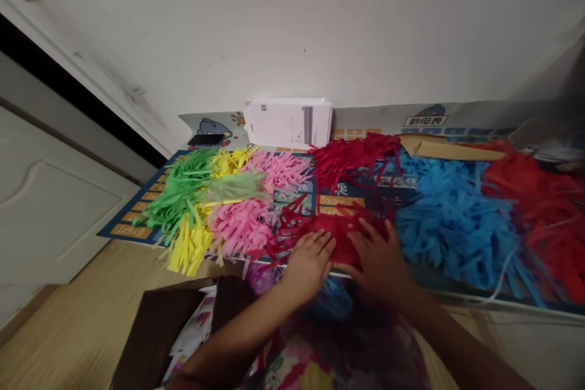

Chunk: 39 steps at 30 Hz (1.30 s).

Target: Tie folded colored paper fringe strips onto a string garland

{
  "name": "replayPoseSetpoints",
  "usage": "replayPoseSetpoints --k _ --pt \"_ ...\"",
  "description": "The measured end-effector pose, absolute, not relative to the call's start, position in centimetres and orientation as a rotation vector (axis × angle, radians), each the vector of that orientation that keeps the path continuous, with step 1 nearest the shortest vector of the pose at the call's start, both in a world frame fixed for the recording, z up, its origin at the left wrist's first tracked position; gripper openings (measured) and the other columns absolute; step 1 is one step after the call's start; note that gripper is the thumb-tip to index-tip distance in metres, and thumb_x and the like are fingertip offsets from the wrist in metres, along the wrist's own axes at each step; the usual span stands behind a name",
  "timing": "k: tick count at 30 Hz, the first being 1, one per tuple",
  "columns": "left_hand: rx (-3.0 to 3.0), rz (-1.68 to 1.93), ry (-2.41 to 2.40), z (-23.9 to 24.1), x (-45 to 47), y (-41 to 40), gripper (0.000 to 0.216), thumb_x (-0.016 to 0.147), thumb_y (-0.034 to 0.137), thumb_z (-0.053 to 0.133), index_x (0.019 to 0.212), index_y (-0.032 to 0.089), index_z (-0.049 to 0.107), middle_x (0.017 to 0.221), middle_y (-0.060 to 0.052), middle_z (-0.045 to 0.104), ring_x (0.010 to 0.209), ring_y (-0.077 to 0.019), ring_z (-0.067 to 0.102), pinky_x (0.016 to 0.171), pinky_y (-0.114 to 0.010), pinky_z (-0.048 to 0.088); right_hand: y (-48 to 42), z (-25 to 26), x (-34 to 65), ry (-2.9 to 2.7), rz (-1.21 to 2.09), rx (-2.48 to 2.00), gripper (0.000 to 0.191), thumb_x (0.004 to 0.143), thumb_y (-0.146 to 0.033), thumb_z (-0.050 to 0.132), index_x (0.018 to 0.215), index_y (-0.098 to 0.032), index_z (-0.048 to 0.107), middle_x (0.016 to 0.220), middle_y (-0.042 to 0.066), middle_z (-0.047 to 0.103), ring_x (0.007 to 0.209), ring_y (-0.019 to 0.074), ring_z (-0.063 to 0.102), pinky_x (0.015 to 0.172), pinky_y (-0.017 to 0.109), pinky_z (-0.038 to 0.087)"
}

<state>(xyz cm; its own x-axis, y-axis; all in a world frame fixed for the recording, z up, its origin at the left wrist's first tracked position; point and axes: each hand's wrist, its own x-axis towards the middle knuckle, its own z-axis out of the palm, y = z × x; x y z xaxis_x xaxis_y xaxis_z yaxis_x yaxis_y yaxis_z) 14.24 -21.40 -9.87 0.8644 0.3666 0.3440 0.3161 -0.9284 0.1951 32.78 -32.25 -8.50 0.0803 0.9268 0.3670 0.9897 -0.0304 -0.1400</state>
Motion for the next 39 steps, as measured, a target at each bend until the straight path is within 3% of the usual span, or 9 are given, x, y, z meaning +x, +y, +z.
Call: replayPoseSetpoints --k 2,4,9,13,17,24,29,35,39 --pt "2.908 0.574 0.562 -9.7 13.9 -21.3 0.036 0.093 0.022 0.056 0.129 0.019 0.063 0.132 -0.011 0.068 0.127 -0.0276 0.060 0.105 -0.050 0.048 -33.4 -8.6 35.5 -1.776 -0.342 -2.146 0.063 0.087 -0.061 0.059 0.131 -0.016 0.058 0.124 0.020 0.069 0.132 0.0451 0.048 0.109 0.075 0.018" --pt "2.915 0.556 0.591 -9.0 13.9 -21.4 0.032 0.095 0.023 0.056 0.125 0.023 0.065 0.130 -0.009 0.070 0.124 -0.0273 0.061 0.106 -0.054 0.045 -34.8 -8.0 37.8 -1.561 -0.450 -2.268 0.072 0.087 -0.066 0.055 0.139 -0.016 0.051 0.124 0.023 0.067 0.126 0.0480 0.052 0.103 0.077 0.025" --pt "2.927 0.572 0.613 -8.2 14.9 -21.4 0.024 0.094 0.024 0.057 0.115 0.021 0.069 0.127 -0.009 0.072 0.121 -0.0269 0.063 0.111 -0.057 0.040 -36.6 -5.5 35.8 -1.302 -0.677 -2.189 0.053 0.092 -0.044 0.060 0.139 -0.023 0.052 0.120 0.021 0.070 0.114 0.0412 0.063 0.099 0.063 0.040" --pt "2.935 0.531 0.529 -8.5 15.1 -21.0 0.021 0.096 0.022 0.055 0.112 0.022 0.068 0.133 -0.006 0.069 0.130 -0.0215 0.057 0.116 -0.051 0.037 -34.3 -6.7 32.1 -1.874 -0.227 -1.869 0.039 0.092 -0.036 0.059 0.129 -0.022 0.060 0.123 0.012 0.071 0.117 0.0301 0.065 0.111 0.055 0.034" --pt "2.952 0.459 0.402 -7.7 14.1 -20.0 0.015 0.097 0.021 0.056 0.099 0.023 0.070 0.127 -0.003 0.072 0.131 -0.0207 0.057 0.119 -0.050 0.035 -33.0 -9.5 34.4 -1.861 -0.101 -1.801 0.028 0.094 -0.014 0.046 0.107 -0.024 0.069 0.103 0.004 0.078 0.096 0.0186 0.073 0.105 0.046 0.041" --pt "2.878 0.353 0.202 -5.9 13.2 -18.0 0.017 0.096 0.013 0.049 0.106 0.015 0.063 0.114 -0.011 0.076 0.119 -0.0228 0.067 0.120 -0.054 0.034 -34.3 -7.0 36.4 -1.851 -0.196 -1.808 0.024 0.090 -0.013 0.049 0.098 -0.026 0.068 0.105 0.002 0.078 0.106 0.0221 0.069 0.103 0.048 0.038" --pt "2.804 0.444 0.292 -6.2 13.4 -18.0 0.015 0.098 0.016 0.047 0.105 0.017 0.061 0.104 -0.010 0.078 0.110 -0.0217 0.072 0.119 -0.055 0.036 -33.7 -5.0 33.7 -1.902 -0.090 -1.854 0.041 0.081 -0.014 0.053 0.119 -0.023 0.064 0.138 0.009 0.063 0.131 0.0286 0.055 0.113 0.054 0.030" --pt "2.780 0.449 0.128 -5.5 13.4 -17.5 0.018 0.096 0.011 0.046 0.109 0.017 0.057 0.116 -0.010 0.076 0.122 -0.0203 0.066 0.121 -0.050 0.033 -32.5 -7.5 35.8 -1.913 0.229 -1.714 0.020 0.094 -0.021 0.053 0.098 -0.028 0.072 0.101 0.002 0.078 0.106 0.0213 0.069 0.105 0.047 0.035" --pt "2.728 0.436 0.216 -5.8 13.6 -16.9 0.013 0.097 0.017 0.047 0.105 0.018 0.058 0.103 -0.008 0.078 0.094 -0.0184 0.075 0.109 -0.044 0.045 -32.2 -8.3 37.4 -1.798 0.355 -1.782 0.023 0.100 -0.031 0.048 0.099 -0.026 0.071 0.103 0.003 0.077 0.096 0.0201 0.071 0.092 0.042 0.040"
